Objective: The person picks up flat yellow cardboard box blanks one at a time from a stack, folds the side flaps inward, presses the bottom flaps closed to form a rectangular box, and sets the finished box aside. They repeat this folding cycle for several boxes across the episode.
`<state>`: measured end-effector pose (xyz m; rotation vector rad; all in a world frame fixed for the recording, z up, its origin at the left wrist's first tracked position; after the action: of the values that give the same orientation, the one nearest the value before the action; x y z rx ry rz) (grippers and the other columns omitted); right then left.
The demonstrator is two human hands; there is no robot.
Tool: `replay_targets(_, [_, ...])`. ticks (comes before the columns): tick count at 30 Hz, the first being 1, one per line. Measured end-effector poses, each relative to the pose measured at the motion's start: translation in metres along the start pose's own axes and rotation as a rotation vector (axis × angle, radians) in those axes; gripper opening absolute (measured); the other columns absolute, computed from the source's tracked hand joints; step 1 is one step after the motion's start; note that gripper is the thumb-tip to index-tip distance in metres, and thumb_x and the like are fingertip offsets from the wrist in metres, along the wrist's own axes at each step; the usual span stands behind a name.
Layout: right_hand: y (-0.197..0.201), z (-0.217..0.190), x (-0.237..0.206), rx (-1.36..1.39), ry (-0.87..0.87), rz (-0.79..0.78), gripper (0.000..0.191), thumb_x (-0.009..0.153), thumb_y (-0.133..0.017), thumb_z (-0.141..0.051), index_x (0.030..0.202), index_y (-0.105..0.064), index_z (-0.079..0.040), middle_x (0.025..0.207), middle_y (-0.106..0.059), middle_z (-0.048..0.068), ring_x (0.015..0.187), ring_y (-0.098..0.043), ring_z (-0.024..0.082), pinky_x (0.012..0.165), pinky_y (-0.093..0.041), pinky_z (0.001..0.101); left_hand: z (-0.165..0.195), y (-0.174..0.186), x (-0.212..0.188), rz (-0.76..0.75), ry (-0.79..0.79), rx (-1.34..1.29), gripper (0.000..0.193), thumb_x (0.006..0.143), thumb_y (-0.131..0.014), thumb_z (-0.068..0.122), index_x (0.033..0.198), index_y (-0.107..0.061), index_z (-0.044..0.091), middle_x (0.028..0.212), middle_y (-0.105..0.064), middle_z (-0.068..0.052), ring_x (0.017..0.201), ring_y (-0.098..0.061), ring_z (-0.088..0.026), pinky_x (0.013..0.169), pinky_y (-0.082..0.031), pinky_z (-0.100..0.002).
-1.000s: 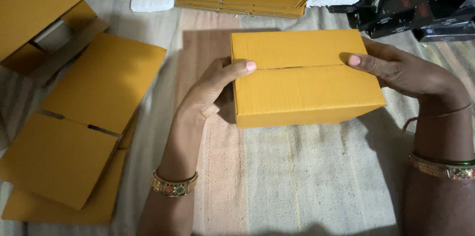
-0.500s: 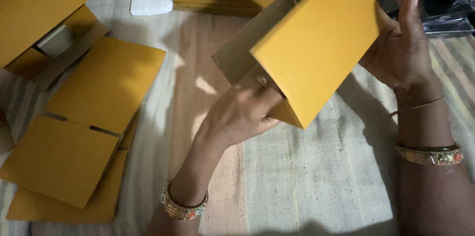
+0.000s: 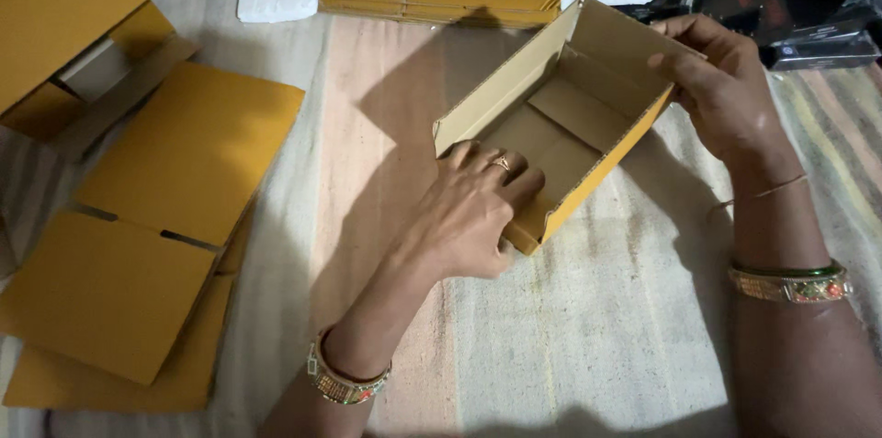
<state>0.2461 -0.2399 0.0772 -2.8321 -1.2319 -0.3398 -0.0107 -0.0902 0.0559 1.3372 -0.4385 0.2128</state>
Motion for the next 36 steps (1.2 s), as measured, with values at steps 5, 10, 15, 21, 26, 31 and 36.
replay_targets(5, [0.009,-0.001,0.000,-0.044,0.041,-0.042,0.023,0.100,-0.061,0.002,0.123,-0.062,0.000,0.117,-0.067,0.007,0.097,-0.064,0.010,0.085,-0.055,0.0255,0.002,0.019,0.004,-0.127,0.061,-0.223,0.073,0.064,-0.079,0.052,0.109,-0.070,-0.005,0.088,-0.073,-0.020,0.104,-0.066,-0.032,0.114,-0.032,-0.053])
replay_targets(10, [0.017,0.000,0.001,-0.064,0.075,-0.053,0.025,0.100,-0.059,0.004,0.124,-0.064,0.000,0.113,-0.069,0.008,0.100,-0.066,0.011,0.089,-0.056,0.0263,-0.007,0.025,0.001,-0.252,0.236,-0.395,0.046,0.076,-0.077,0.054,0.070,-0.072,0.009,0.070,-0.070,-0.009,0.075,-0.066,-0.025,0.095,-0.048,-0.038])
replay_targets(15, [0.019,-0.006,-0.002,-0.258,0.159,-0.087,0.017,0.101,-0.063,0.006,0.118,-0.065,0.003,0.113,-0.070,0.009,0.105,-0.066,0.013,0.095,-0.056,0.0283,-0.002,0.025,0.000,0.075,0.123,-0.701,0.046,0.075,-0.077,0.063,0.075,-0.073,0.017,0.070,-0.072,0.003,0.065,-0.064,-0.011,0.109,-0.041,-0.043])
replay_targets(21, [0.017,-0.011,-0.002,-0.257,0.164,-0.131,0.022,0.100,-0.062,0.006,0.121,-0.066,0.000,0.120,-0.071,0.008,0.107,-0.068,0.012,0.094,-0.057,0.0282,0.004,0.020,-0.002,0.118,0.152,-0.641,0.052,0.079,-0.069,0.067,0.083,-0.076,0.016,0.069,-0.071,0.004,0.061,-0.061,-0.009,0.113,-0.041,-0.049])
replay_targets(26, [0.009,-0.020,-0.006,-0.230,0.099,-0.195,0.022,0.097,-0.062,-0.004,0.118,-0.068,-0.001,0.125,-0.072,0.011,0.101,-0.067,0.014,0.085,-0.055,0.0297,-0.007,0.023,-0.001,0.140,0.331,-0.801,0.091,0.080,-0.062,0.072,0.137,-0.040,0.005,0.064,-0.066,0.003,0.054,-0.060,-0.008,0.066,-0.045,-0.031])
replay_targets(31, [-0.010,-0.028,-0.011,-0.451,0.139,-0.243,0.037,0.101,-0.065,-0.035,0.112,-0.075,0.000,0.137,-0.071,0.013,0.126,-0.069,0.025,0.111,-0.050,0.0413,-0.009,0.017,0.000,0.125,0.405,-0.791,0.109,0.076,-0.059,0.078,0.151,-0.042,0.001,0.056,-0.059,0.002,0.045,-0.054,-0.007,0.041,-0.041,-0.025])
replay_targets(36, [-0.013,-0.028,-0.009,-0.363,-0.004,-0.266,0.063,0.095,-0.062,-0.059,0.115,-0.073,0.000,0.141,-0.068,0.013,0.129,-0.065,0.031,0.113,-0.048,0.0486,-0.003,0.016,0.002,0.242,0.231,-0.689,0.058,0.081,-0.073,0.065,0.098,-0.074,0.009,0.062,-0.061,0.004,0.051,-0.054,-0.005,0.048,-0.039,-0.023])
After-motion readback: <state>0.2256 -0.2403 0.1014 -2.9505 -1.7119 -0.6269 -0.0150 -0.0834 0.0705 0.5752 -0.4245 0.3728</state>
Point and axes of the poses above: each hand's wrist, its own x-axis towards the middle knuckle, its own y-axis out of the back of the hand, z = x × y, the point moved 3 cm from there along x, towards the middle knuckle
